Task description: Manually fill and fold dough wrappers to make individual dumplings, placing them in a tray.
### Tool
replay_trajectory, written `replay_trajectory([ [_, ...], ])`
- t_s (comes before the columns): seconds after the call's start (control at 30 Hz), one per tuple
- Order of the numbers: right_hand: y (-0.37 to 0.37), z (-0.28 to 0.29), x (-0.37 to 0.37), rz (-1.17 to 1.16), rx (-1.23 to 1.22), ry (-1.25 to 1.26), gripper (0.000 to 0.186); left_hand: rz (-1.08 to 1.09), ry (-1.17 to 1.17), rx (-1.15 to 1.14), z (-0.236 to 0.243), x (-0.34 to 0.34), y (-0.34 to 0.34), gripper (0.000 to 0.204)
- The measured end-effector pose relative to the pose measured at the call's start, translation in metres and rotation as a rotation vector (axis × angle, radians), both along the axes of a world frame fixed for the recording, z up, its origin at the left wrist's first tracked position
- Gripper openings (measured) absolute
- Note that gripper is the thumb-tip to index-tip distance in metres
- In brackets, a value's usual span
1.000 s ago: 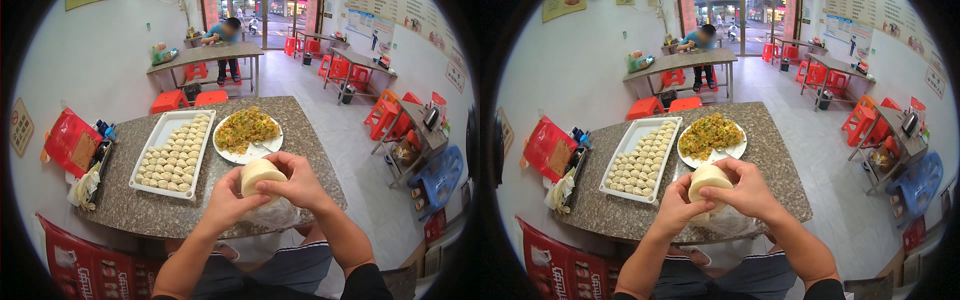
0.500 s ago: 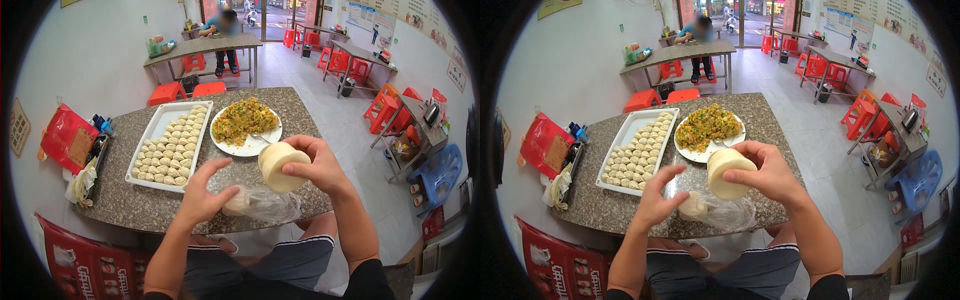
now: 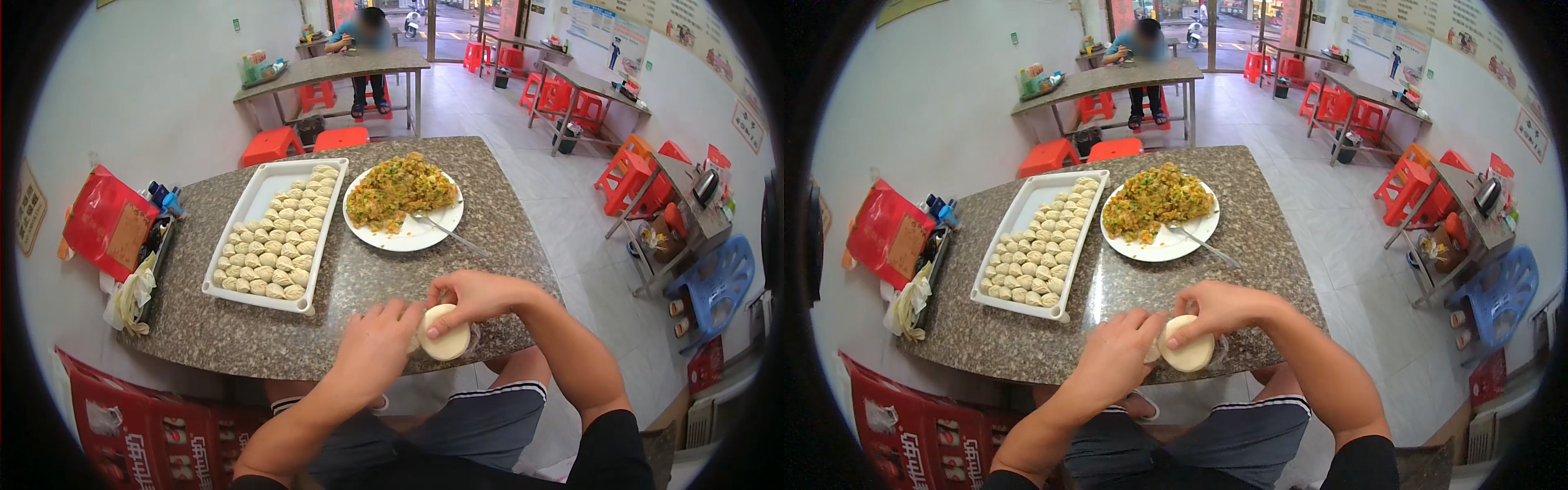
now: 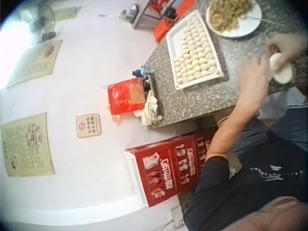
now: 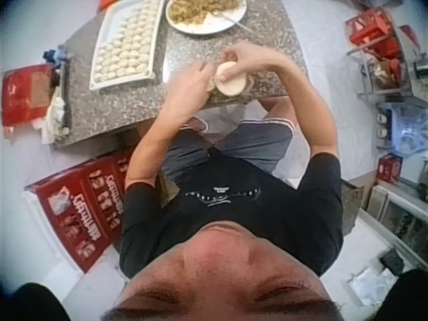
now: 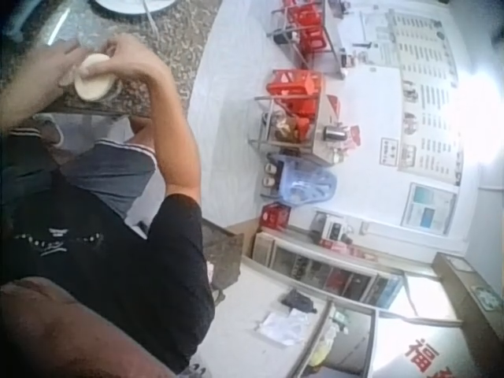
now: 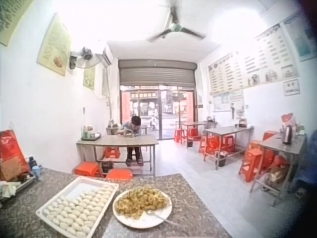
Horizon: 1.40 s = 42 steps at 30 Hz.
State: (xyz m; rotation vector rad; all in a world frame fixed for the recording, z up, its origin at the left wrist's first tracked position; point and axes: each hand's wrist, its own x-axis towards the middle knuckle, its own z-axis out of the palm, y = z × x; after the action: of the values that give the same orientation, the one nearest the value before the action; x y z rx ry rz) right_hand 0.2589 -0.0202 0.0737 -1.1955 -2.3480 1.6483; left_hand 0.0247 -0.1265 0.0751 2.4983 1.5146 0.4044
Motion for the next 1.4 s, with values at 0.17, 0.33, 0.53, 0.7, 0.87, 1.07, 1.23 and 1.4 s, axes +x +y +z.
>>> replay_trajectory([
  [0.17, -0.010, -0.007, -0.001, -0.085, 0.117, 0.074, 0.068, -0.070, -0.210, -0.155, 0.007, -0.011, 0.005, 0.078],
  [0.33, -0.044, -0.003, 0.002, -0.307, 0.512, 0.172, 0.059, 0.039, -0.317, -0.294, 0.008, -0.011, 0.004, 0.084],
  [0.53, -0.054, -0.016, 0.006, -0.374, 0.821, 0.269, 0.032, -0.084, -0.380, -0.278, -0.007, -0.017, 0.019, 0.087],
  [0.7, -0.066, -0.023, 0.001, -0.449, 0.932, 0.282, 0.025, -0.084, -0.392, -0.335, 0.004, -0.015, 0.021, 0.087],
  [0.87, -0.066, -0.023, 0.000, -0.480, 1.032, 0.290, 0.017, -0.137, -0.434, -0.377, 0.006, -0.021, 0.024, 0.091],
  [1.07, -0.047, -0.019, 0.002, -0.402, 0.909, 0.275, 0.017, -0.084, -0.692, -0.595, 0.004, -0.023, 0.040, 0.081],
  [1.23, -0.057, -0.016, 0.017, -0.195, 1.029, 0.441, 0.020, -0.299, -0.622, -0.471, 0.007, -0.018, 0.059, 0.043],
  [1.4, -0.071, -0.009, 0.015, -0.153, 1.109, 0.360, 0.020, -0.367, -0.420, -0.197, 0.011, -0.014, 0.062, 0.038],
])
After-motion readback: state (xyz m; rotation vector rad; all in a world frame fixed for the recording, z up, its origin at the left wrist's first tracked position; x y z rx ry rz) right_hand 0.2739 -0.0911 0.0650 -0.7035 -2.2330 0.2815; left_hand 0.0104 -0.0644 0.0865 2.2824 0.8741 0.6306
